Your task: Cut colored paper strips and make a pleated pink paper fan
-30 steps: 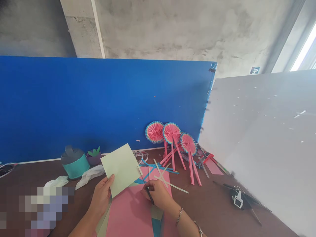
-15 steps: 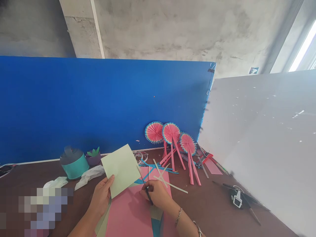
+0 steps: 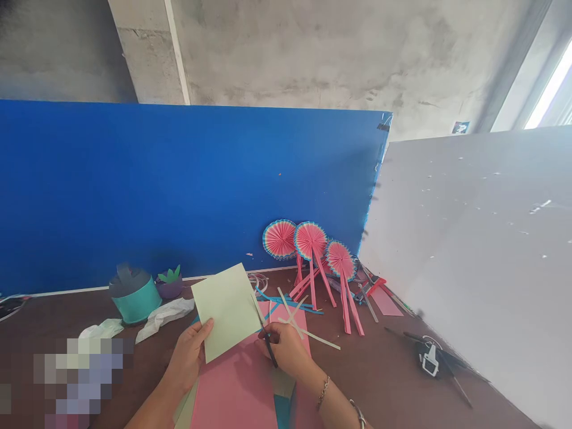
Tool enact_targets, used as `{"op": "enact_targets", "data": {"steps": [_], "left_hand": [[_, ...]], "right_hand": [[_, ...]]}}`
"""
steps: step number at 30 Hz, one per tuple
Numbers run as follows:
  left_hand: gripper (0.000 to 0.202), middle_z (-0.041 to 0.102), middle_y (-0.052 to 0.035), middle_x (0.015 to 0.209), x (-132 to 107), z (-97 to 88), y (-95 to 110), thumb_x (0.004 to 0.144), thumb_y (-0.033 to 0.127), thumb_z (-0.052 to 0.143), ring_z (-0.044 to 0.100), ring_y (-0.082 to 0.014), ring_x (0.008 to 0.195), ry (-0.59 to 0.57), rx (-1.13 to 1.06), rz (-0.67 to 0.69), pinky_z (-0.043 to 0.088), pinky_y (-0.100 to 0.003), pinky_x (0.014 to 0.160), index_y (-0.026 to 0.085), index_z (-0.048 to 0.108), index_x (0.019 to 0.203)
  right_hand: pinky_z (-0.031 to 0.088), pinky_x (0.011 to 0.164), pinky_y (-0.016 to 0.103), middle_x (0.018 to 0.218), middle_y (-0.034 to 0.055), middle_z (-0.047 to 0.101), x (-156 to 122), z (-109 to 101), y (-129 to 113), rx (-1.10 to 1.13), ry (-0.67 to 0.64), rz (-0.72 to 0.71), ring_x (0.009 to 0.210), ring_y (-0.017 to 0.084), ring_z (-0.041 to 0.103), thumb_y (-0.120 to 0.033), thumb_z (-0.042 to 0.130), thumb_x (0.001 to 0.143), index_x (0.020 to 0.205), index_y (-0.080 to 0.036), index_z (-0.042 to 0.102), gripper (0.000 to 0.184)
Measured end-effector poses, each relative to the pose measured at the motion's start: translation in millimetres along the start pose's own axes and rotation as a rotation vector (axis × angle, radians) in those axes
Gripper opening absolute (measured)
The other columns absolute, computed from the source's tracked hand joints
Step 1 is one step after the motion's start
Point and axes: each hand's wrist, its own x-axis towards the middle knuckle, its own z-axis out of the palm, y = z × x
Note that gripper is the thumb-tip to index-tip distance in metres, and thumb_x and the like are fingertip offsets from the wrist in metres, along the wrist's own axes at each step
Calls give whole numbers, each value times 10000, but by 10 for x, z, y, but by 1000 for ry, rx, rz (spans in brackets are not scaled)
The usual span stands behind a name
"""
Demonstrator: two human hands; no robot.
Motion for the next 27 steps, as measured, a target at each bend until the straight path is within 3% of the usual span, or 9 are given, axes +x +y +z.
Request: {"op": "enact_targets", "data": {"steps": [12,17,22,27], "left_hand": [[442,730,-110,948,25,-21,-40,675,419,728,667,-283,884,19,11,5,509,-371,757,129,672,1004],[446,734,-111,928,20,-10,-33,649,436,740,673,-283,859,29,23,1,517,-364,729,128,684,967],[416,737,-105,919,23,-14,-43,676,443,718,679,-278,840,-39,44,-4,522,-357,717,134,692,953],[408,741,-112,881,40,-19,-69,695,440,704,689,-279,808,-97,31,-37,526,-373,730,128,696,958]], "right_hand": [[276,353,180,426,-64,442,-38,3,-126,-20,10,16,350,70,404,-294,612,670,698,-154,601,143],[267,352,185,451,-61,454,-11,1,-63,-45,10,15,362,69,379,-285,607,663,762,-152,629,167],[247,387,183,466,-61,433,40,15,22,-73,46,-24,417,69,367,-238,609,623,726,-156,633,134],[223,390,192,485,-67,419,42,17,18,35,37,5,420,65,329,-184,555,577,747,-156,616,183]]}}
